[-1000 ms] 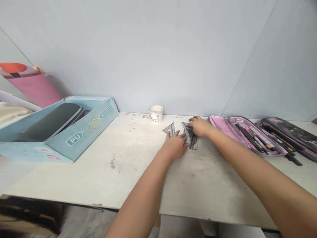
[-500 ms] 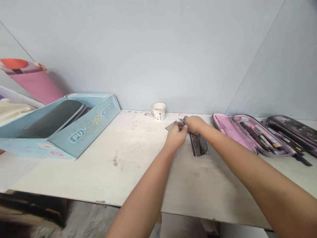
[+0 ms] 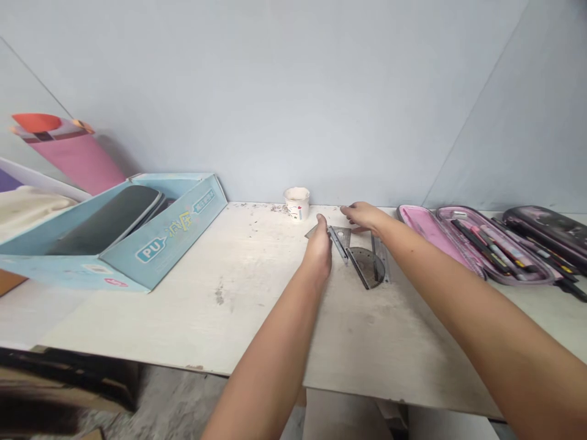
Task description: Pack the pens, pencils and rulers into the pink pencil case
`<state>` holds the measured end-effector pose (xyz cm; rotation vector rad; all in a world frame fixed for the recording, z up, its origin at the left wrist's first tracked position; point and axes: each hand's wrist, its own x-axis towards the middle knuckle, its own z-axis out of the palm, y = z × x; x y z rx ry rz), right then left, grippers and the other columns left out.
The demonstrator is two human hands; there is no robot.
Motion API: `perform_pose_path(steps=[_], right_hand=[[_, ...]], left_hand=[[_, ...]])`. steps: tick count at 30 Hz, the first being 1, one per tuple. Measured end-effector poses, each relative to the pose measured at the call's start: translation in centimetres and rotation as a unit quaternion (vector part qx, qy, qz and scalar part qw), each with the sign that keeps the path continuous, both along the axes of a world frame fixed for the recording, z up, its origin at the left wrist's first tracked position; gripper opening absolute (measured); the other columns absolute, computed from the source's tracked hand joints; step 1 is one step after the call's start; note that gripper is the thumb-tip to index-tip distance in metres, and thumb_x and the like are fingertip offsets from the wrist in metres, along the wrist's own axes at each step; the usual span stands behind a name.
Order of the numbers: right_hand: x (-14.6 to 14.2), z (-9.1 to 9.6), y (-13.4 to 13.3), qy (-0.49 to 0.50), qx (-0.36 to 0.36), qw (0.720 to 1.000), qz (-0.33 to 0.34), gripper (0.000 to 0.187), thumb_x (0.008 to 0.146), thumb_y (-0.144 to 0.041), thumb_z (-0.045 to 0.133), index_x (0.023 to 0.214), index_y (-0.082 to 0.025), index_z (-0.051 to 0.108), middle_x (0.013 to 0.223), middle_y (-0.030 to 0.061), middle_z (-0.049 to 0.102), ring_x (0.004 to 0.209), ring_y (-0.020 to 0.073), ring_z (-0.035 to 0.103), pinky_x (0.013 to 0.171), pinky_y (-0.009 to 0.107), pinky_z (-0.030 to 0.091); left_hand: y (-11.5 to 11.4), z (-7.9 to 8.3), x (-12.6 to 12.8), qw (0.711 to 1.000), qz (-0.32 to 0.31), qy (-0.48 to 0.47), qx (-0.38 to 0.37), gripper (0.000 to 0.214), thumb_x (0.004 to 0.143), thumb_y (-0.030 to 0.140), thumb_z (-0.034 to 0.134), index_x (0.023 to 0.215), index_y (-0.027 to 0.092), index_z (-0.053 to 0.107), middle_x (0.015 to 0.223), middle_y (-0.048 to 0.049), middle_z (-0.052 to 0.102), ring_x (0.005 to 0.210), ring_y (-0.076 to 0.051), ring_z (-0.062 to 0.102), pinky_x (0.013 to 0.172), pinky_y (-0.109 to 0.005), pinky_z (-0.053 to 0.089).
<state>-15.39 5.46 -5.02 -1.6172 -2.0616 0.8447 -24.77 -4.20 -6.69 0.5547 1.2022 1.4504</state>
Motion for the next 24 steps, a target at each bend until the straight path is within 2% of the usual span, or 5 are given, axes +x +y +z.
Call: perform_pose_path(steps=[3,9,17,21,24], right_hand=[[-0.1,0.1,-0.3,0.080,-0.053,0.995,-0.018,0.052,0.088,-0.048,0.029,0.116,-0.009,0.050,0.116,0.0186,0.058,0.092,0.0193,0.060,0.062,0.029,0.053],[-0.2,-0.4,-0.4,0.276,-0.137,0.948,-0.084,0.043,0.084,-0.049,0.040,0.109,-0.015,0.049,0.125,0.0160,0.048,0.100,0.0204,0.055,0.060,0.031,0.056],[0.2,-3.3,-0.7,0.231,-0.098,0.966,-0.058,0.015,0.067,-0.016,0.065,0.080,-0.014,0.058,0.073,0.0064,0.063,0.068,0.0163,0.060,0.062,0.029,0.052],[0.0,-3.2,-0.6,0.239,-0.011,0.969,-0.056,0.020,0.068,-0.011,0.060,0.087,-0.016,0.057,0.081,0.0041,0.064,0.076,0.0146,0.060,0.071,0.028,0.050],[0.3,-2.2,-1.0,0.278,0.053,0.959,-0.030,0.019,0.075,-0.014,0.052,0.093,-0.020,0.054,0.089,0.0016,0.063,0.078,0.0116,0.060,0.072,0.027,0.050]], left_hand=[[-0.2,0.2,0.0,1.000,-0.012,0.016,0.000,0.066,0.086,0.060,0.027,0.130,0.013,0.044,0.146,-0.0120,0.030,0.135,-0.021,0.027,0.110,-0.033,0.027],[-0.7,0.8,0.3,0.998,-0.048,0.042,0.008,0.066,0.087,0.062,0.017,0.136,0.022,0.036,0.148,-0.0068,0.027,0.135,-0.018,0.027,0.108,-0.032,0.030],[-0.5,0.6,0.5,0.998,-0.055,0.035,0.004,0.069,0.087,0.062,0.015,0.135,0.019,0.037,0.148,-0.0073,0.028,0.135,-0.017,0.027,0.109,-0.031,0.027],[-0.5,0.0,0.7,0.990,-0.094,0.093,0.048,0.072,0.087,0.061,0.007,0.140,0.019,0.028,0.149,-0.0062,0.024,0.136,-0.016,0.026,0.110,-0.031,0.025],[-0.9,-0.4,0.7,0.946,-0.123,0.265,0.140,0.066,0.088,0.059,0.008,0.141,0.023,0.028,0.151,-0.0018,0.020,0.139,-0.017,0.015,0.113,-0.035,0.018]])
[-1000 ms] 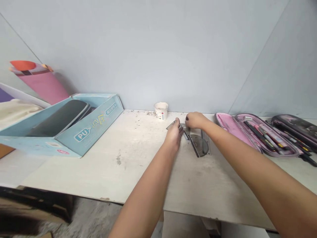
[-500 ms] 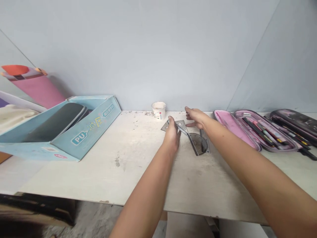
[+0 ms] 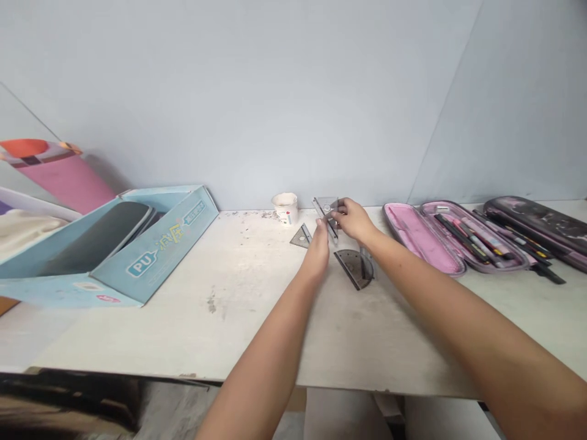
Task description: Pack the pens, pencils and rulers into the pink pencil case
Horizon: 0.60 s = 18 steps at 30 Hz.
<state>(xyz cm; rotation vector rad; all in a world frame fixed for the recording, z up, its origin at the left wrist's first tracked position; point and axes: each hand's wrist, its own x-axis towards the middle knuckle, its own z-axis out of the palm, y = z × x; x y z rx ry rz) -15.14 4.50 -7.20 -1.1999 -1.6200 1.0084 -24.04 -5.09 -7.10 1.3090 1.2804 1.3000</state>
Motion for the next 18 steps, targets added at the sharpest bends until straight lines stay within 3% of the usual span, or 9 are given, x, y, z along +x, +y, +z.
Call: perform_pose_path(steps=[4,7,11,14,18], right_hand=[[2.1,1.6,-1.6,0.069,0.075,0.994,0.029,0.015,0.078,-0.018,0.048,0.092,-0.020,0.053,0.081,-0.0002,0.063,0.074,0.0117,0.061,0.068,0.026,0.049],[5.3,2.9,-3.5,0.000,0.110,0.994,0.001,0.025,0.082,-0.028,0.046,0.105,-0.023,0.053,0.076,-0.0005,0.064,0.072,0.0138,0.061,0.070,0.027,0.047],[10.5,4.0,-5.7,-0.129,0.158,0.974,-0.101,0.045,0.086,-0.040,0.042,0.129,-0.027,0.043,0.083,0.0032,0.067,0.079,0.0197,0.062,0.079,0.031,0.044],[13.9,3.4,-6.4,-0.166,0.150,0.962,-0.158,0.052,0.088,-0.038,0.037,0.137,-0.023,0.034,0.101,0.0090,0.066,0.092,0.0241,0.061,0.085,0.034,0.042],[16.4,0.9,-6.1,-0.177,0.148,0.958,-0.170,0.055,0.088,-0.027,0.034,0.140,-0.015,0.025,0.131,0.0143,0.049,0.116,0.0250,0.049,0.095,0.036,0.038]], left_hand=[[-1.0,0.0,0.4,0.968,-0.030,0.221,0.116,0.063,0.090,0.055,0.012,0.142,0.021,0.025,0.153,-0.0023,0.007,0.140,-0.015,0.001,0.114,-0.034,0.003],[-1.5,0.3,2.0,0.950,-0.063,0.267,0.151,0.061,0.092,0.051,0.011,0.142,0.019,0.023,0.153,-0.0055,0.009,0.140,-0.015,0.004,0.114,-0.035,0.005],[-1.1,0.8,6.4,0.928,-0.100,0.289,0.211,0.058,0.092,0.047,0.017,0.142,0.018,0.023,0.151,-0.0066,0.017,0.140,-0.016,0.008,0.114,-0.036,0.008],[-0.5,0.9,10.4,0.926,-0.116,0.286,0.216,0.056,0.092,0.044,0.019,0.141,0.017,0.026,0.150,-0.0064,0.022,0.139,-0.015,0.012,0.114,-0.034,0.009],[0.1,-0.1,13.9,0.915,-0.107,0.342,0.183,0.055,0.092,0.043,0.020,0.139,0.016,0.031,0.147,-0.0095,0.029,0.139,-0.018,0.015,0.114,-0.037,0.009]])
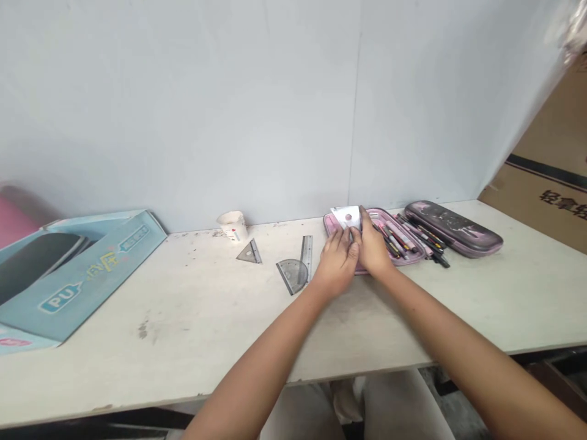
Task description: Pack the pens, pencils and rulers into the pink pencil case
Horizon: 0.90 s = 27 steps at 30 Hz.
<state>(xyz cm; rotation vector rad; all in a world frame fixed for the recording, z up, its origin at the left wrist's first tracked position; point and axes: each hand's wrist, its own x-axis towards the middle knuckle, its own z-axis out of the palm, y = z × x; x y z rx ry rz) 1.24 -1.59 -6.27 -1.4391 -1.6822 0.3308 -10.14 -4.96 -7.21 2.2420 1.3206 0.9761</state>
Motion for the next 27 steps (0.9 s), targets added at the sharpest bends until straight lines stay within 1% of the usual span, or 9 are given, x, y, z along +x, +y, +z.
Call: perform_pose_path(steps=[3,7,9,11,14,16,18,22,27], right_hand=[[0.4,-1.7,0.5,-0.032,-0.007,0.999,-0.005,0.053,0.086,-0.023,0.034,0.137,-0.009,0.029,0.134,0.0189,0.043,0.124,0.0248,0.041,0.099,0.037,0.034],[0.3,-2.8,0.9,-0.134,-0.049,0.990,-0.001,0.047,0.087,-0.023,0.034,0.132,-0.008,0.037,0.122,0.0196,0.052,0.114,0.0249,0.049,0.093,0.036,0.038],[0.3,-3.0,0.9,-0.192,-0.054,0.980,0.003,0.045,0.087,-0.022,0.034,0.129,-0.007,0.043,0.112,0.0198,0.057,0.106,0.0262,0.053,0.090,0.037,0.039],[0.4,-3.1,0.7,-0.258,-0.046,0.965,-0.005,0.042,0.086,-0.022,0.035,0.122,-0.008,0.051,0.102,0.0206,0.060,0.100,0.0287,0.054,0.087,0.039,0.039],[0.5,-3.0,0.3,-0.339,-0.027,0.940,-0.038,0.036,0.082,-0.026,0.042,0.108,-0.013,0.062,0.098,0.0217,0.059,0.098,0.0335,0.050,0.079,0.042,0.041],[0.6,-3.1,0.0,-0.353,-0.017,0.934,-0.050,0.034,0.079,-0.027,0.045,0.105,-0.016,0.065,0.102,0.0216,0.057,0.098,0.0347,0.048,0.075,0.043,0.041],[0.8,-3.2,-0.1,-0.352,-0.011,0.934,-0.052,0.035,0.079,-0.026,0.045,0.107,-0.017,0.064,0.103,0.0208,0.056,0.097,0.0337,0.047,0.075,0.043,0.040],[1.1,-3.6,0.1,-0.324,0.002,0.944,-0.067,0.039,0.080,-0.022,0.041,0.113,-0.013,0.061,0.104,0.0213,0.055,0.099,0.0333,0.046,0.079,0.043,0.039],[1.3,-3.1,0.1,-0.282,0.045,0.957,-0.057,0.041,0.079,-0.015,0.038,0.115,-0.010,0.059,0.110,0.0195,0.053,0.104,0.0318,0.045,0.089,0.043,0.036]], left_hand=[[0.3,-1.2,0.5,0.996,0.035,0.082,-0.003,0.056,0.091,0.045,0.020,0.139,0.016,0.030,0.146,-0.0118,0.031,0.139,-0.023,0.013,0.112,-0.047,0.006],[0.4,-2.2,-0.2,0.987,0.048,0.150,0.012,0.056,0.092,0.045,0.016,0.136,0.015,0.035,0.139,-0.0144,0.041,0.138,-0.026,0.015,0.109,-0.056,0.004],[0.3,-2.3,-0.5,0.982,0.057,0.176,0.029,0.055,0.092,0.045,0.016,0.132,0.015,0.040,0.134,-0.0147,0.045,0.136,-0.027,0.018,0.108,-0.057,0.007],[0.2,-2.3,-0.7,0.976,0.073,0.199,0.048,0.054,0.092,0.046,0.018,0.127,0.016,0.045,0.130,-0.0144,0.047,0.134,-0.027,0.022,0.107,-0.056,0.011],[0.1,-2.4,-0.8,0.970,0.088,0.216,0.068,0.052,0.091,0.047,0.021,0.124,0.017,0.049,0.127,-0.0141,0.046,0.129,-0.027,0.029,0.107,-0.055,0.015],[0.0,-2.5,-0.9,0.970,0.086,0.216,0.067,0.051,0.091,0.047,0.023,0.123,0.017,0.049,0.125,-0.0139,0.046,0.127,-0.026,0.031,0.107,-0.055,0.016],[-0.1,-2.6,-0.9,0.973,0.082,0.206,0.062,0.049,0.091,0.046,0.024,0.124,0.018,0.048,0.126,-0.0139,0.045,0.127,-0.026,0.030,0.107,-0.055,0.017],[-0.6,-2.4,-1.0,0.984,0.086,0.150,0.047,0.049,0.091,0.046,0.025,0.130,0.021,0.043,0.129,-0.0133,0.042,0.126,-0.025,0.031,0.107,-0.051,0.019],[-0.9,-1.9,-1.8,0.991,0.120,0.053,0.011,0.052,0.092,0.047,0.020,0.129,0.020,0.045,0.128,-0.0135,0.043,0.124,-0.024,0.036,0.106,-0.043,0.026]])
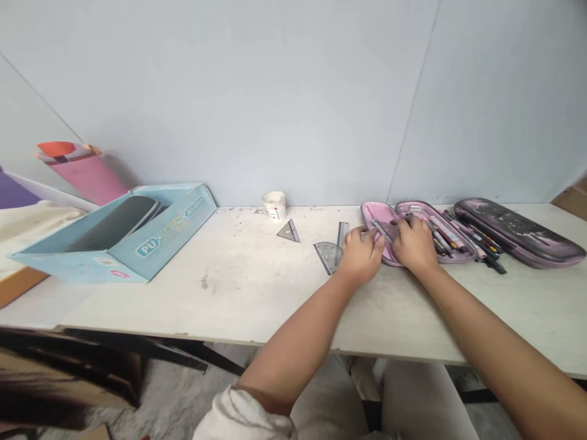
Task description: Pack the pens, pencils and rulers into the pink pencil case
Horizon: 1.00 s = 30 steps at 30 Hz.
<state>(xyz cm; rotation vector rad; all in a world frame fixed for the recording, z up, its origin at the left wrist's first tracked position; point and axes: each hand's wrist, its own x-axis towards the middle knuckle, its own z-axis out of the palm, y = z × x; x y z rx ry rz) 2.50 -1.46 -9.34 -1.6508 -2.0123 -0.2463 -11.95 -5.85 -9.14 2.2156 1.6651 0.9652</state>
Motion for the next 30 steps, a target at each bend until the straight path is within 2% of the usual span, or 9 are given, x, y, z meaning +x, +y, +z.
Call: perform_pose_path(steps=[6,11,15,17,19,22,25,27,30], right_hand=[[-2.5,1.8,-1.4,0.119,-0.014,0.983,0.141,0.036,0.084,-0.016,0.034,0.109,-0.013,0.058,0.108,0.0141,0.055,0.105,0.0227,0.050,0.094,0.034,0.036],[-7.2,2.9,-2.0,0.142,-0.160,0.951,0.226,0.030,0.085,-0.020,0.038,0.105,-0.016,0.059,0.110,0.0106,0.058,0.107,0.0189,0.051,0.095,0.031,0.036],[-9.7,4.0,-1.4,0.288,-0.334,0.875,0.200,0.032,0.087,-0.038,0.039,0.100,-0.016,0.058,0.109,0.0105,0.060,0.102,0.0192,0.054,0.078,0.029,0.048],[-10.1,4.2,-1.0,0.369,-0.382,0.831,0.167,0.037,0.085,-0.044,0.040,0.103,-0.017,0.056,0.115,0.0113,0.056,0.104,0.0203,0.053,0.069,0.028,0.051],[-10.0,4.1,-0.7,0.408,-0.401,0.806,0.154,0.035,0.082,-0.041,0.046,0.106,-0.018,0.055,0.122,0.0113,0.052,0.108,0.0204,0.051,0.066,0.026,0.052],[-9.7,3.1,-0.9,0.395,-0.402,0.811,0.159,0.035,0.076,-0.025,0.053,0.110,-0.016,0.052,0.124,0.0121,0.051,0.104,0.0185,0.054,0.067,0.024,0.051],[-9.5,1.9,-1.5,0.304,-0.381,0.848,0.209,0.037,0.071,-0.012,0.053,0.108,-0.013,0.054,0.111,0.0114,0.060,0.093,0.0168,0.058,0.074,0.026,0.049],[-9.3,1.5,-1.9,0.253,-0.329,0.876,0.246,0.035,0.071,-0.009,0.051,0.105,-0.014,0.056,0.103,0.0090,0.063,0.093,0.0165,0.058,0.082,0.029,0.046],[-8.4,1.6,-2.0,0.288,-0.229,0.892,0.264,0.033,0.074,-0.011,0.048,0.106,-0.016,0.056,0.108,0.0076,0.062,0.097,0.0154,0.057,0.089,0.030,0.042]], left_hand=[[-0.4,1.5,-4.9,0.995,0.030,-0.091,-0.023,0.046,0.093,0.038,0.020,0.116,0.017,0.053,0.115,-0.0128,0.053,0.118,-0.020,0.044,0.104,-0.035,0.031],[-2.0,1.6,-8.5,0.988,0.134,-0.049,-0.056,0.030,0.090,0.035,0.033,0.099,0.017,0.055,0.098,-0.0115,0.058,0.101,-0.024,0.053,0.091,-0.038,0.039],[-2.0,0.2,-8.5,0.990,0.097,-0.081,-0.055,0.030,0.089,0.033,0.035,0.102,0.015,0.055,0.104,-0.0138,0.056,0.110,-0.025,0.046,0.098,-0.040,0.035],[-1.6,-0.5,-8.2,0.993,0.067,-0.080,-0.052,0.031,0.088,0.031,0.037,0.106,0.013,0.054,0.110,-0.0154,0.054,0.115,-0.026,0.042,0.102,-0.043,0.031],[-1.3,-1.1,-8.1,0.994,0.061,-0.071,-0.057,0.034,0.088,0.030,0.036,0.110,0.011,0.053,0.114,-0.0174,0.051,0.116,-0.028,0.039,0.103,-0.045,0.029],[-1.0,-1.5,-8.2,0.995,0.060,-0.052,-0.057,0.038,0.090,0.030,0.031,0.112,0.008,0.052,0.116,-0.0197,0.049,0.117,-0.028,0.038,0.103,-0.045,0.030],[-1.0,-1.5,-8.3,0.996,0.056,-0.049,-0.044,0.037,0.090,0.031,0.031,0.111,0.009,0.052,0.114,-0.0185,0.049,0.116,-0.026,0.040,0.103,-0.043,0.031],[-1.4,-1.2,-8.2,0.995,0.066,-0.064,-0.033,0.038,0.090,0.034,0.031,0.113,0.009,0.050,0.113,-0.0179,0.048,0.115,-0.025,0.042,0.103,-0.041,0.032],[-2.5,-0.3,-7.8,0.996,0.046,-0.073,-0.002,0.043,0.091,0.037,0.031,0.120,0.008,0.045,0.122,-0.0185,0.042,0.122,-0.023,0.038,0.107,-0.040,0.028]])
